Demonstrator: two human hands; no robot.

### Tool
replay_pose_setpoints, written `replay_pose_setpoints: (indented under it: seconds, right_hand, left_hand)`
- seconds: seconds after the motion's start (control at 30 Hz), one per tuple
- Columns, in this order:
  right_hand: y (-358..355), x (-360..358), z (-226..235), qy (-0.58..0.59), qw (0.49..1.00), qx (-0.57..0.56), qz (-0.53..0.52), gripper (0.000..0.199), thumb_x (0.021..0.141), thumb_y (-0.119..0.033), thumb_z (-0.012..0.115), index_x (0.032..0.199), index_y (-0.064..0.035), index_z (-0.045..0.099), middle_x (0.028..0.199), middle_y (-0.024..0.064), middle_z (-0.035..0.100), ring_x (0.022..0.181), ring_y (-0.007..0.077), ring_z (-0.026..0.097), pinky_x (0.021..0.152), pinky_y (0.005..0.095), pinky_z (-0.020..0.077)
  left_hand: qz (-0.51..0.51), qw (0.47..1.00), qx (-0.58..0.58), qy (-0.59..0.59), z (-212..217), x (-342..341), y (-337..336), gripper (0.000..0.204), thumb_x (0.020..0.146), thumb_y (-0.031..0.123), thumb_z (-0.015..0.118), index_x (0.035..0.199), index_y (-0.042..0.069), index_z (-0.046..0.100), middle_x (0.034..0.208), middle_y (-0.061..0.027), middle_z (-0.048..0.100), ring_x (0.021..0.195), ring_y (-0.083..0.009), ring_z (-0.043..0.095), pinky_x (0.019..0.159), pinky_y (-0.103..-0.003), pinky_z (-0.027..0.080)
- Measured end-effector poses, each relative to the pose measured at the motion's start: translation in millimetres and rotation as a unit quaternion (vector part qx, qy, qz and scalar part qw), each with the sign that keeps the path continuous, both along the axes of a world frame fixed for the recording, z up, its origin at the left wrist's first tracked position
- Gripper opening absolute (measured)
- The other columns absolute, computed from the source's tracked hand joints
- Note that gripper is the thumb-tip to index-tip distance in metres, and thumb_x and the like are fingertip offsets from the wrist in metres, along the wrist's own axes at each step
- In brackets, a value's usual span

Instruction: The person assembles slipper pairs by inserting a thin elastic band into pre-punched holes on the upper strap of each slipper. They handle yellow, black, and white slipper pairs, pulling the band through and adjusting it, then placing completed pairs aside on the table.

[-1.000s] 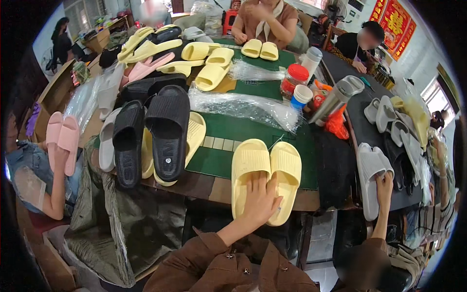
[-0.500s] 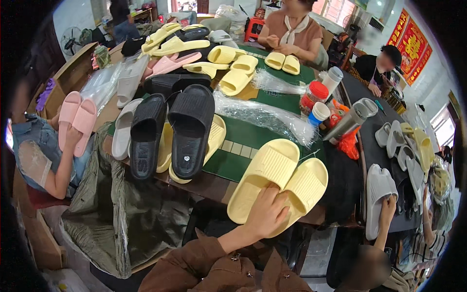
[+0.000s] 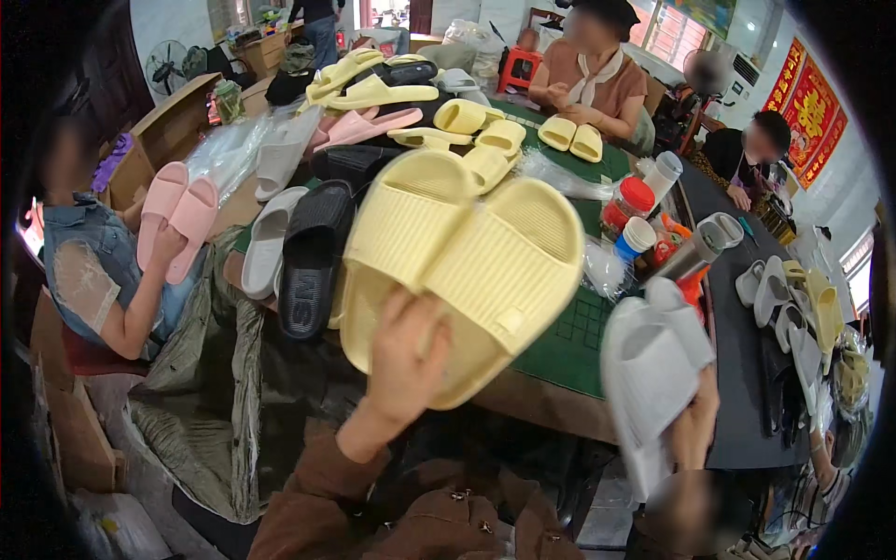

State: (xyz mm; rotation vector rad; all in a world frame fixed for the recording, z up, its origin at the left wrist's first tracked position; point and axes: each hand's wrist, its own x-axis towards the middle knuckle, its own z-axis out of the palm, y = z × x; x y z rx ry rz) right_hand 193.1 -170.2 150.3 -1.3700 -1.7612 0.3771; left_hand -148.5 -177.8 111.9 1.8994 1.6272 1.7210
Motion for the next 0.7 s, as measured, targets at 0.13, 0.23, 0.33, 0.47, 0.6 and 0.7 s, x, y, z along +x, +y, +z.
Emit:
replay_pose_setpoints:
  seconds: [0.13,0.23,0.33,0.47,0.6,0.7]
  right_hand:
    - [17.7,-34.0,-39.3,-0.024,0.998,-0.019,0.059,0.036,0.079,0.008,0.054,0.114,0.0031,0.06,0.119,0.0203,0.057,0.111,0.0369,0.056,0.094,0.0358,0.0438]
    - [35.0,-54.4,-61.0,-0.03,0.996,-0.057,0.06,0.034,0.079,0.007,0.056,0.112,0.0032,0.059,0.109,0.0198,0.056,0.095,0.0363,0.057,0.079,0.0371,0.0463]
    - [52.0,-58.6,-95.2,-0.023,0.998,-0.058,0.024,0.027,0.079,0.005,0.057,0.106,0.0055,0.059,0.096,0.0203,0.053,0.081,0.0346,0.056,0.068,0.0384,0.0447]
    - [65.1,-68.3,-134.3,-0.023,0.999,-0.039,0.012,0.019,0.078,0.004,0.058,0.097,0.0075,0.056,0.093,0.0234,0.053,0.08,0.039,0.056,0.067,0.0436,0.045]
    - [68.5,-59.7,-145.2,-0.033,0.998,-0.061,-0.012,0.02,0.076,0.002,0.061,0.095,0.0082,0.056,0.094,0.0243,0.053,0.081,0.0406,0.056,0.068,0.0457,0.0456]
    - [68.5,-64.9,-137.9,-0.021,0.997,-0.069,0.003,0.021,0.076,0.001,0.062,0.094,0.0087,0.056,0.095,0.0247,0.053,0.081,0.0413,0.057,0.068,0.0458,0.046]
  left_hand:
    - [0.041,0.996,0.007,-0.081,12.1,-56.0,12.4,0.021,0.083,-0.001,0.051,0.101,-0.007,0.06,0.105,-0.017,0.055,0.099,-0.0308,0.056,0.087,-0.034,0.044]
    - [0.116,0.992,0.041,-0.034,12.3,-112.7,28.2,0.026,0.086,0.001,0.049,0.108,-0.01,0.058,0.102,-0.0146,0.056,0.099,-0.027,0.056,0.088,-0.031,0.043]
    - [0.157,0.985,0.049,-0.051,20.1,-147.1,47.7,0.026,0.089,0.002,0.047,0.109,-0.011,0.058,0.103,-0.0144,0.058,0.099,-0.0251,0.057,0.088,-0.03,0.042]
    - [0.22,0.973,0.017,-0.073,8.5,-212.0,67.2,0.028,0.091,0.005,0.046,0.11,-0.01,0.059,0.104,-0.0129,0.061,0.097,-0.0221,0.058,0.088,-0.03,0.043]
    - [0.233,0.968,-0.02,-0.088,-10.6,-231.6,100.3,0.029,0.091,0.007,0.046,0.11,-0.009,0.061,0.105,-0.0124,0.062,0.097,-0.02,0.058,0.086,-0.03,0.043]
    - [0.176,0.967,-0.071,-0.17,-46.9,-282.9,117.2,0.028,0.09,0.008,0.047,0.109,-0.008,0.061,0.101,-0.0134,0.063,0.093,-0.0198,0.059,0.083,-0.031,0.045]
